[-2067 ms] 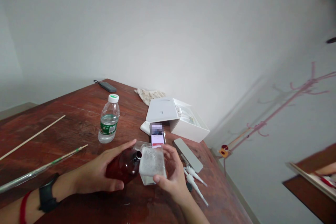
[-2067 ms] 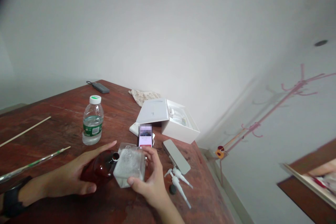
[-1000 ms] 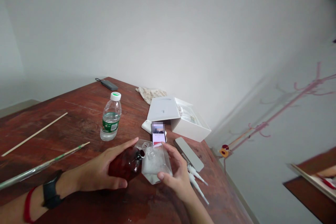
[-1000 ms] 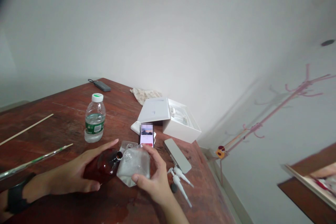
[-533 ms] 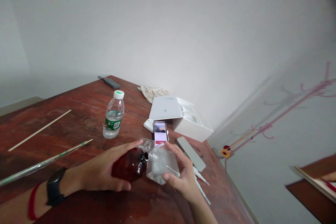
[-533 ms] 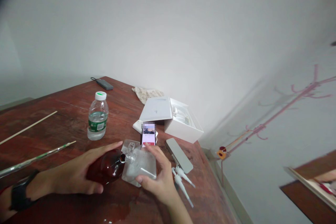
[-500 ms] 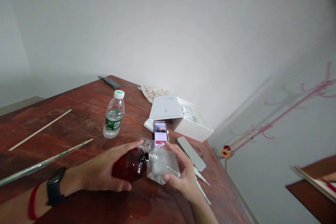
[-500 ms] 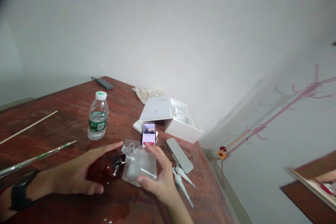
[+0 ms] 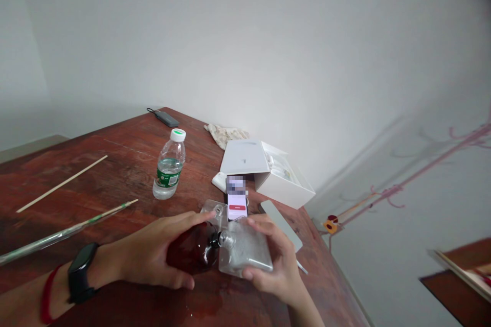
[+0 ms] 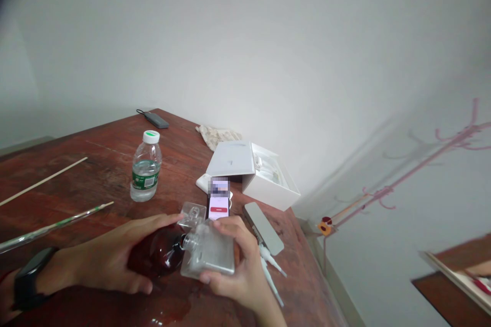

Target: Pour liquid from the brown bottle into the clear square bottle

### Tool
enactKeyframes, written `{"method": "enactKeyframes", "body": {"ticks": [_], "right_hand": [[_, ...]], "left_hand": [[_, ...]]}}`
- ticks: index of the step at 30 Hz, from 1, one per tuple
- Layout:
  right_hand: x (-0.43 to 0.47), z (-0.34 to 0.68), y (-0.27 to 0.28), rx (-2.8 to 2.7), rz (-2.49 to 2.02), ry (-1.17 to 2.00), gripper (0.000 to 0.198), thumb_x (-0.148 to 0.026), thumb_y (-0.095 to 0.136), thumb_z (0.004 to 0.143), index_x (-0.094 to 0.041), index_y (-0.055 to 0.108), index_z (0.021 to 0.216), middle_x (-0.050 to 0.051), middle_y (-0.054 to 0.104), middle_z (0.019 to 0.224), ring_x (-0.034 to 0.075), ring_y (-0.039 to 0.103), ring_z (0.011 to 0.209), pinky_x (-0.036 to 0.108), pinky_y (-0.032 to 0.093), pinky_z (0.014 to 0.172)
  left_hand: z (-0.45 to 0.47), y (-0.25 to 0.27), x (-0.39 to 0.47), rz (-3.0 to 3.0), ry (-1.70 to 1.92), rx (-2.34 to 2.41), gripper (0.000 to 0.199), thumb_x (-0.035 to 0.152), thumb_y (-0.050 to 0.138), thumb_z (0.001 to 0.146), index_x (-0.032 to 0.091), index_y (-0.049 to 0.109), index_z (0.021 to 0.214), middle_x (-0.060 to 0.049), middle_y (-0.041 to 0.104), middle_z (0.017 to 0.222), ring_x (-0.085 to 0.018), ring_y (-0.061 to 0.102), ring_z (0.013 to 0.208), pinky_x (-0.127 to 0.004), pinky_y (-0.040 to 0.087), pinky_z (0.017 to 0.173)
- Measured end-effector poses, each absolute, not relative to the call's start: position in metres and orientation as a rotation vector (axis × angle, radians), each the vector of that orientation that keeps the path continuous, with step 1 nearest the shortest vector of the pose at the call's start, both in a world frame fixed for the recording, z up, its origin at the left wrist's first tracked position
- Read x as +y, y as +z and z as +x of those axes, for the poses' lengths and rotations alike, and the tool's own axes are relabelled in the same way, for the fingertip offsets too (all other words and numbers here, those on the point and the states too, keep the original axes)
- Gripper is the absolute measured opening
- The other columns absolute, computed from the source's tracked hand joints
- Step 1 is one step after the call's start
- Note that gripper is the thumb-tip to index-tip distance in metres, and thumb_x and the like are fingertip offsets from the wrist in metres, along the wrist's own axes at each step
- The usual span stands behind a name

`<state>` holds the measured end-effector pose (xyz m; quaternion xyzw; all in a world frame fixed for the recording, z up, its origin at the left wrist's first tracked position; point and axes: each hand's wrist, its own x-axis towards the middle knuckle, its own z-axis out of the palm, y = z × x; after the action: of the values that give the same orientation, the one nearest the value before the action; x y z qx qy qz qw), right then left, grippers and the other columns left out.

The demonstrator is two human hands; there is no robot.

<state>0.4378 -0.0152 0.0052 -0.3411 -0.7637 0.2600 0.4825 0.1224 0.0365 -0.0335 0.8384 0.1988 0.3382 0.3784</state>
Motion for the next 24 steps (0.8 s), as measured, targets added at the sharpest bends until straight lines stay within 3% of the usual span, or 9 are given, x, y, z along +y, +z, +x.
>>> {"method": "enactKeyframes", "body": {"ticks": [14, 24], "right_hand": [[-0.014, 0.438, 0.018, -1.914, -0.843, 0.591, 0.068, -0.058, 0.095, 0.083, -0.04, 0.071, 0.144, 0.01, 0.075, 0.128, 0.038, 0.072, 0.115, 0.052, 0.061, 0.09], [-0.013, 0.438, 0.027, -1.961, -0.846, 0.586, 0.063, -0.062, 0.091, 0.086, -0.039, 0.072, 0.141, 0.01, 0.076, 0.123, 0.037, 0.074, 0.107, 0.052, 0.065, 0.085]], "left_hand": [[0.126, -0.038, 0.036, 2.064, 0.893, 0.464, 0.104, 0.076, 0.086, 0.086, 0.033, 0.041, 0.17, -0.011, 0.066, 0.155, -0.039, 0.07, 0.132, -0.045, 0.056, 0.113], [0.121, -0.04, 0.033, 2.183, 0.926, 0.524, 0.105, 0.076, 0.085, 0.087, 0.038, 0.035, 0.172, -0.009, 0.065, 0.157, -0.039, 0.068, 0.135, -0.047, 0.054, 0.117]]}}
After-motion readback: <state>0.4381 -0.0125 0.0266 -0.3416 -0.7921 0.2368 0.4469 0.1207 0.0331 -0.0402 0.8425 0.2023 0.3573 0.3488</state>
